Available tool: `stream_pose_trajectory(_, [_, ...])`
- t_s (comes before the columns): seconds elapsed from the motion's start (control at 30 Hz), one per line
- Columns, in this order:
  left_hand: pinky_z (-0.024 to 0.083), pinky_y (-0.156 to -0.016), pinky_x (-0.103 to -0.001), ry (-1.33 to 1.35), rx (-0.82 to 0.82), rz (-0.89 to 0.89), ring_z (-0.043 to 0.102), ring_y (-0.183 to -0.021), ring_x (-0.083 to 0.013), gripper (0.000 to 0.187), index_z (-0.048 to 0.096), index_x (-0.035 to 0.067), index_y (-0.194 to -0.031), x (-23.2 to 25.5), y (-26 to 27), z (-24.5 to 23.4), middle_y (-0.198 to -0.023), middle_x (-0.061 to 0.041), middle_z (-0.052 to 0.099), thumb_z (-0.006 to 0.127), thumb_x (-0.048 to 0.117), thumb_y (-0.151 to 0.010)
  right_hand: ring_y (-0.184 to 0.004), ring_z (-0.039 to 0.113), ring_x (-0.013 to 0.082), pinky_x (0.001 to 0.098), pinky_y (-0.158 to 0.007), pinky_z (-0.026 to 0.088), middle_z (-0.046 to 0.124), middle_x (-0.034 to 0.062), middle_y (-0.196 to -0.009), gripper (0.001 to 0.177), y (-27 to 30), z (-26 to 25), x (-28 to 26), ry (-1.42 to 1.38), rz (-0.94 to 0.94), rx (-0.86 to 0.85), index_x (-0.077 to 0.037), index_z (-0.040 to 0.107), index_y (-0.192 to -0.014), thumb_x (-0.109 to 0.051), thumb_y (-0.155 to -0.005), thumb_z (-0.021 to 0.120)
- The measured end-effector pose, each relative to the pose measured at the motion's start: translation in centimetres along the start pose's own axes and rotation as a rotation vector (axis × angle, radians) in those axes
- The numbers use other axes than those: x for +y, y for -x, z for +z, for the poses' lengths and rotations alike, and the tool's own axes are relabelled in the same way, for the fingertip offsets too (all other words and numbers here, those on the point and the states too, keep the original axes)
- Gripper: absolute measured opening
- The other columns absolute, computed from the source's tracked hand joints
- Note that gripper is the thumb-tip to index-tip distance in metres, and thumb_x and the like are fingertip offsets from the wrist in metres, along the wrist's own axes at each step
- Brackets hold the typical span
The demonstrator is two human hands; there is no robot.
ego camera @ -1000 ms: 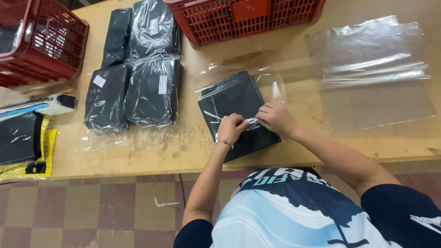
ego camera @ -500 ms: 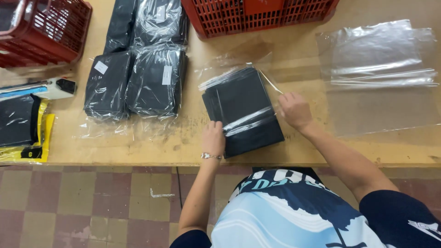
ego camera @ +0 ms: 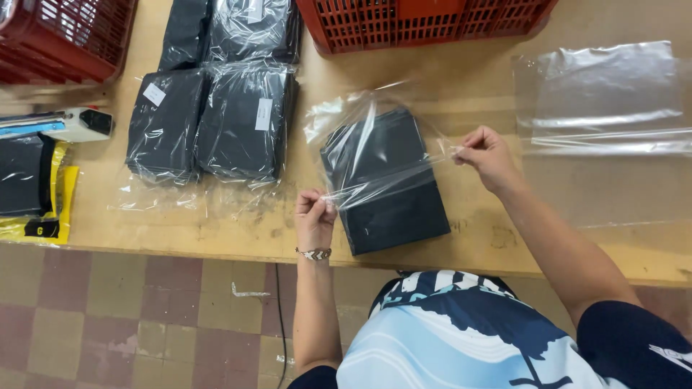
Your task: Packaging stacks of black plastic bags into clear plastic sleeves
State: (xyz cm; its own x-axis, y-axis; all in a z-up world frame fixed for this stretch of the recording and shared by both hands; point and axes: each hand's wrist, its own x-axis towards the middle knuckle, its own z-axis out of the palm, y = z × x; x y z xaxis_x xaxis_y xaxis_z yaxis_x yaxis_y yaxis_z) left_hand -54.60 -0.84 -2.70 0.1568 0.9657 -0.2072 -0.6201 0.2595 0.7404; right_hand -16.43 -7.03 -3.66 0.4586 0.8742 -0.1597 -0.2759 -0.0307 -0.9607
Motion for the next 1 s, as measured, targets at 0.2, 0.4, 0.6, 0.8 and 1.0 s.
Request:
stream_pose_trajectory(0.2, [0.054, -0.062, -0.025, -0.744, -0.243, 0.301, 0.062, -0.073, -0.012, 0.013, 0.056, 0.007, -0.098, 3.4, -5.9, 1.3, -0.09, -0.006, 0.061, 0.064, -0.003, -0.096, -0.066, 0.066, 0.012, 0.0215, -0.055, 0.054, 0.059, 0.0037, -0.086, 0.023, -7.5, 3.7, -5.0, -0.405, 0.058, -0.375, -0.014, 0.048, -0.095, 0.002, -0.094, 0.064])
stream_pose_trajectory(0.4, [0.048, -0.067, -0.03, -1.966, -0.22, 1.323, 0.069, -0.094, -0.0206, 0.015, 0.063, 0.011, -0.105, 6.7, -15.7, 3.0, -0.104, -0.005, 0.071, 0.062, -0.001, -0.095, -0.087, 0.062, 0.0108, 0.0213, -0.08, 0.052, 0.065, 0.0062, -0.098, 0.029, -14.0, 8.3, -12.2, 0.334, -0.414, -0.596, -0.012, 0.048, -0.097, 0.013, -0.1, 0.062])
stream_pose_trajectory(0.6, [0.05, -0.064, -0.032, -2.328, 0.037, 1.121, 0.059, -0.099, -0.0194, 0.009, 0.061, 0.028, -0.095, -1.7, -18.3, -3.3, -0.086, 0.005, 0.059, 0.061, 0.019, -0.093, -0.078, 0.071, 0.0203, 0.033, -0.075, 0.057, 0.068, -0.0007, -0.081, 0.007, -19.6, 5.3, 2.7, 1.331, -0.923, -0.296, -0.022, 0.061, -0.096, -0.023, -0.098, 0.068])
stream_pose_trajectory(0.8, [0.054, -0.079, -0.05, -1.739, 0.141, 0.294, 0.069, -0.091, -0.0417, 0.011, 0.061, 0.009, -0.107, -6.6, -15.9, -4.3, -0.093, -0.02, 0.066, 0.054, 0.011, -0.099, -0.088, 0.072, 0.0404, 0.0529, -0.077, 0.056, 0.07, 0.0163, -0.086, 0.012, -17.9, 5.6, 7.9, 1.297, -0.309, -0.397, -0.016, 0.051, -0.108, -0.021, -0.098, 0.055])
stream_pose_trajectory(1.0, [0.053, -0.088, -0.051, -1.446, 0.237, -0.025, 0.07, -0.102, -0.044, 0.014, 0.059, 0.012, -0.111, -9.1, -18.1, -8.7, -0.101, -0.02, 0.073, 0.055, 0.022, -0.101, -0.12, 0.063, 0.0443, 0.0579, -0.099, 0.052, 0.068, 0.0328, -0.121, 0.052, -19.9, 5.4, 10.1, 1.194, 0.13, -0.504, 0.001, 0.048, -0.144, -0.013, -0.095, 0.058])
